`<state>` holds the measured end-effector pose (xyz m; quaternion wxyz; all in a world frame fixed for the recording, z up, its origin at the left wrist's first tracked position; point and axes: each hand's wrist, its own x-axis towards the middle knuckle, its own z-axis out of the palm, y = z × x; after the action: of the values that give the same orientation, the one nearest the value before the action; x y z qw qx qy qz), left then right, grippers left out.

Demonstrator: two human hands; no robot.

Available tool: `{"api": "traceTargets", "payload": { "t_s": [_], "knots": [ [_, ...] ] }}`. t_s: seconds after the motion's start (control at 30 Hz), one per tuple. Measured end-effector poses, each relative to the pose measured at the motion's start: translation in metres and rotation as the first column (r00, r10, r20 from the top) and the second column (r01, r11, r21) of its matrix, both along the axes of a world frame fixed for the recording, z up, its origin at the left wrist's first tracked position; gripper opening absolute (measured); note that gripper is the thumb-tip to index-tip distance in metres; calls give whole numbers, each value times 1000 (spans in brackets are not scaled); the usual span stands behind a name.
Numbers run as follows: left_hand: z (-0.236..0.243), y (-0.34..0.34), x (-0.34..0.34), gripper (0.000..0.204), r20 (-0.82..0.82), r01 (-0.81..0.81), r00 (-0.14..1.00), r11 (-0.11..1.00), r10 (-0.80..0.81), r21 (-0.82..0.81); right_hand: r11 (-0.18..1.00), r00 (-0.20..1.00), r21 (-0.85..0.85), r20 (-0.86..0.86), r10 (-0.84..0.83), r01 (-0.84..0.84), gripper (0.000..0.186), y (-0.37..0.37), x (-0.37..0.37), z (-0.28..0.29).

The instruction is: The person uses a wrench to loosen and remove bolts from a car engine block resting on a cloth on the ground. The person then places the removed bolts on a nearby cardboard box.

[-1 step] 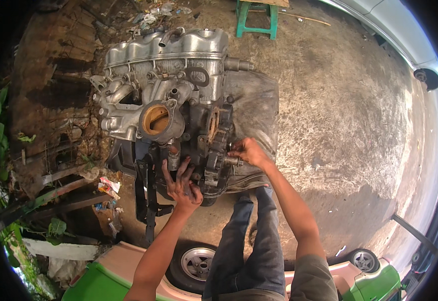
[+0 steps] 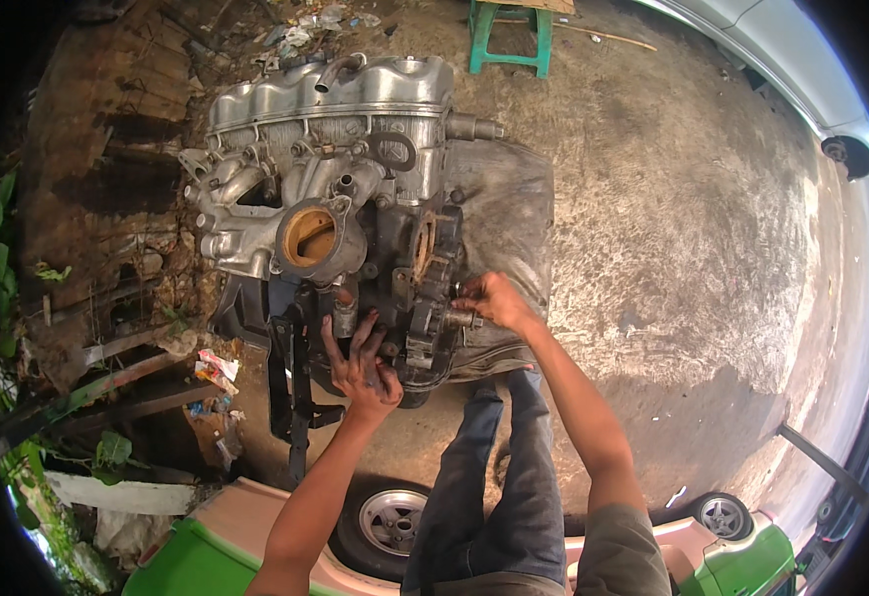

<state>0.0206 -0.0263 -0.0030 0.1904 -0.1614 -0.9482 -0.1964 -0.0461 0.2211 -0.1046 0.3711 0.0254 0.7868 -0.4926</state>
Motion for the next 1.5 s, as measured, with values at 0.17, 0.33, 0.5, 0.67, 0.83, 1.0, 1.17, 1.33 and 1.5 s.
{"api": "traceTargets", "payload": {
  "t_s": [0.17,0.33,0.5,0.67,0.83,1.0,1.17,1.33,1.5],
  "knots": [
    [2,1,0,44,6,-4,1000,1000,4,1,1000,996,6,-86,-8,8,27,-1,0,1],
    [-1,1,-6,39,9,48,999,999,-48,5,999,960,-38,-278,-8,-2,28,0,-4,-11],
    [-4,1,-7,45,-17,2,1000,1000,-2,5,999,985,-35,-172,13,-19,27,4,-4,-7],
    [-5,0,-6,43,-17,-3,1000,1000,3,-3,999,995,-46,-102,1,-6,24,2,-5,2],
    [-6,0,-6,42,-19,0,1000,1000,0,0,1000,997,2,-76,17,-17,26,1,-6,5],
    [-6,0,-6,42,-16,-2,1000,1000,2,31,996,978,-87,-208,-33,15,32,1,-3,4],
    [-6,0,-6,43,6,-6,1000,1000,6,30,985,975,110,-161,150,-134,45,3,-6,-4],
    [-8,-1,-5,44,-18,-3,1000,1000,3,9,976,971,114,-134,198,-183,45,4,-4,-11],
    [-9,-1,-5,44,-19,-4,1000,1000,4,10,993,979,25,-164,118,-116,35,6,1,-16]
  ]
}}
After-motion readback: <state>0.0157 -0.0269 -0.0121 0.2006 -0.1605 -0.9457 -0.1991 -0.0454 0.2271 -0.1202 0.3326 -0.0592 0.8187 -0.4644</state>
